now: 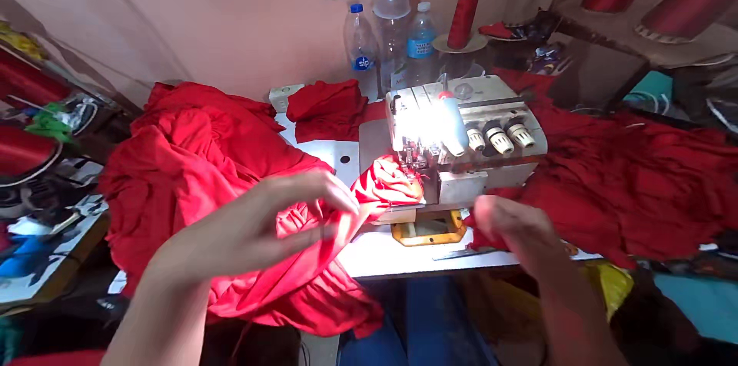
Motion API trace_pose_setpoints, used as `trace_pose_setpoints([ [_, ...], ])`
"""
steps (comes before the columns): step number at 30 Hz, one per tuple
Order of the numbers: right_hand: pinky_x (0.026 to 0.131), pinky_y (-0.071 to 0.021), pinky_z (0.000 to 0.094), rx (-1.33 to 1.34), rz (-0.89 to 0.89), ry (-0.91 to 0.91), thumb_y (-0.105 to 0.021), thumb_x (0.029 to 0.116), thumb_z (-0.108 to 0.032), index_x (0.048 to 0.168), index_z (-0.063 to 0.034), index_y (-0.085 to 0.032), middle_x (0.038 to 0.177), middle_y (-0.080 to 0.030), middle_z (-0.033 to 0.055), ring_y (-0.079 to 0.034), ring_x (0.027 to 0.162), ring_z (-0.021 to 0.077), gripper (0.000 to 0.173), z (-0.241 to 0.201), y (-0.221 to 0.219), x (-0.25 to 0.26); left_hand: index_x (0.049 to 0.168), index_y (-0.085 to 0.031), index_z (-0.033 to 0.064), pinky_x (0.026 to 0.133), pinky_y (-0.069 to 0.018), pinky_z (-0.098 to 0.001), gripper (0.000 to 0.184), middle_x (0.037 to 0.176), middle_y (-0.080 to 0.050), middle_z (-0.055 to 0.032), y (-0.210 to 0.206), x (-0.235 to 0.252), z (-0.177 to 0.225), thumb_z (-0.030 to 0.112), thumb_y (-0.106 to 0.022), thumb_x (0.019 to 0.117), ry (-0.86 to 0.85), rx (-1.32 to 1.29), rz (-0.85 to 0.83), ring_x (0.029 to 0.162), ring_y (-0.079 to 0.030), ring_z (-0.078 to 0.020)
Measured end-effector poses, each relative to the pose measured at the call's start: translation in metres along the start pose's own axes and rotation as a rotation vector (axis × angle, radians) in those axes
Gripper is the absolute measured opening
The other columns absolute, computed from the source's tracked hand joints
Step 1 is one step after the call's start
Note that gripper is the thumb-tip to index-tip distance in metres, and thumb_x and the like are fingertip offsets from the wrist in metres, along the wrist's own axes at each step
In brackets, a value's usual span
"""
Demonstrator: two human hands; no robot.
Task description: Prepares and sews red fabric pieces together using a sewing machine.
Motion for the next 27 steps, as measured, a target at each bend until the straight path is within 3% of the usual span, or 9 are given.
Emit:
trace_pose_setpoints([
  [2, 0.061, -0.0444, 0.0137, -0.035, 0.07, -0.091, -0.042, 0.1069, -0.051, 0.084, -0.0265, -0.064, 0.073, -0.057, -0.0174, -0.052, 0.066, -0.0075, 0.04, 0.008, 0.042, -0.027, 0.097, -0.074, 0.0138, 0.085, -0.0553, -0.0245, 0.016, 0.099, -0.07, 0.005, -0.002, 0.015, -0.027, 0.022, -0.062, 0.0903, 0.123, 0.25, 0.172, 0.096, -0.065, -0.0032],
  [5, 0.059, -0.0443, 0.0122, -0.195, 0.176, -0.229, -0.043, 0.1074, -0.047, 0.082, -0.0281, -0.064, 0.07, -0.056, -0.0209, -0.052, 0.064, -0.0094, 0.037, 0.006, 0.092, -0.072, 0.098, -0.075, 0.0088, 0.096, -0.0524, -0.0394, 0.014, 0.107, -0.071, -0.0058, -0.028, 0.041, -0.055, 0.017, -0.067, 0.0903, 0.195, 0.311, 0.149, 0.109, -0.064, -0.0193],
  [7, 0.06, -0.0464, 0.0114, -0.27, 0.212, -0.304, -0.046, 0.1074, -0.031, 0.086, -0.0194, -0.064, 0.072, -0.057, -0.0202, -0.053, 0.064, -0.0105, 0.031, -0.006, 0.111, -0.096, 0.102, -0.075, 0.0093, 0.096, -0.0505, -0.0427, 0.017, 0.108, -0.07, -0.0067, -0.047, 0.06, -0.068, 0.022, -0.068, 0.0929, 0.185, 0.294, 0.075, 0.11, -0.063, -0.0226],
  [10, 0.065, -0.0518, 0.0121, -0.299, 0.192, -0.341, -0.048, 0.1054, -0.013, 0.116, 0.0024, -0.06, 0.088, -0.063, -0.011, -0.058, 0.072, -0.0094, 0.023, -0.022, 0.116, -0.107, 0.117, -0.074, 0.0135, 0.101, -0.0451, -0.0482, 0.032, 0.117, -0.07, -0.0064, -0.076, 0.078, -0.087, 0.035, -0.063, 0.0967, 0.189, 0.323, -0.122, 0.118, -0.059, -0.0265],
  [12, 0.066, -0.0529, 0.0128, -0.333, 0.181, -0.324, -0.05, 0.1041, -0.012, 0.118, 0.0069, -0.06, 0.091, -0.066, -0.0051, -0.059, 0.073, -0.0084, 0.026, -0.027, 0.105, -0.1, 0.118, -0.075, 0.0133, 0.1, -0.0444, -0.0505, 0.031, 0.113, -0.071, -0.0084, -0.083, 0.085, -0.09, 0.033, -0.059, 0.0999, 0.21, 0.315, -0.192, 0.116, -0.06, -0.0275],
  [15, 0.065, -0.0538, 0.0136, -0.347, 0.112, -0.183, -0.053, 0.1055, -0.029, 0.109, -0.0047, -0.068, 0.091, -0.068, -0.0036, -0.061, 0.074, -0.0065, 0.029, -0.022, 0.068, -0.073, 0.116, -0.078, 0.0194, 0.103, -0.0404, -0.0478, 0.031, 0.114, -0.072, -0.0032, -0.079, 0.089, -0.085, 0.033, -0.053, 0.1042, 0.242, 0.213, -0.205, 0.118, -0.058, -0.0231],
  [19, 0.07, -0.0539, 0.0144, -0.302, 0.167, 0.108, -0.058, 0.1013, -0.023, 0.096, -0.0004, -0.07, 0.089, -0.069, 0.0065, -0.063, 0.077, 0.0002, 0.026, -0.015, -0.005, -0.007, 0.108, -0.071, 0.0007, 0.094, -0.0452, -0.0511, 0.021, 0.108, -0.065, -0.0148, -0.07, 0.09, -0.075, 0.012, -0.054, 0.1032, 0.302, 0.097, -0.191, 0.109, -0.059, -0.0293],
  [23, 0.066, -0.0535, 0.0266, -0.425, 0.311, 0.185, -0.07, 0.0867, -0.017, 0.093, 0.0, -0.071, 0.09, -0.07, 0.0125, -0.064, 0.075, 0.0151, 0.018, 0.003, -0.06, 0.039, 0.105, -0.064, -0.0044, 0.08, -0.0523, -0.0268, 0.014, 0.091, -0.065, -0.0067, -0.062, 0.085, -0.068, 0.003, -0.053, 0.0997, 0.325, -0.168, -0.014, 0.085, -0.06, -0.0074],
  [27, 0.074, -0.0595, 0.0375, -0.652, 0.411, 0.286, -0.071, 0.0806, -0.017, 0.087, -0.0016, -0.076, 0.095, -0.074, 0.0175, -0.073, 0.089, 0.0287, 0.018, 0.007, -0.081, 0.052, 0.1, -0.07, 0.0031, 0.092, -0.0507, -0.022, 0.017, 0.109, -0.064, -0.0029, -0.059, 0.077, -0.068, 0.016, -0.073, 0.0882, 0.178, -0.288, 0.057, 0.104, -0.06, -0.005],
])
Point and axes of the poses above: each hand's wrist, its own x-axis towards the middle knuckle, its own y-axis out of the back of the hand, z = x × y, the point moved 6 cm from there along x, towards the middle knuckle
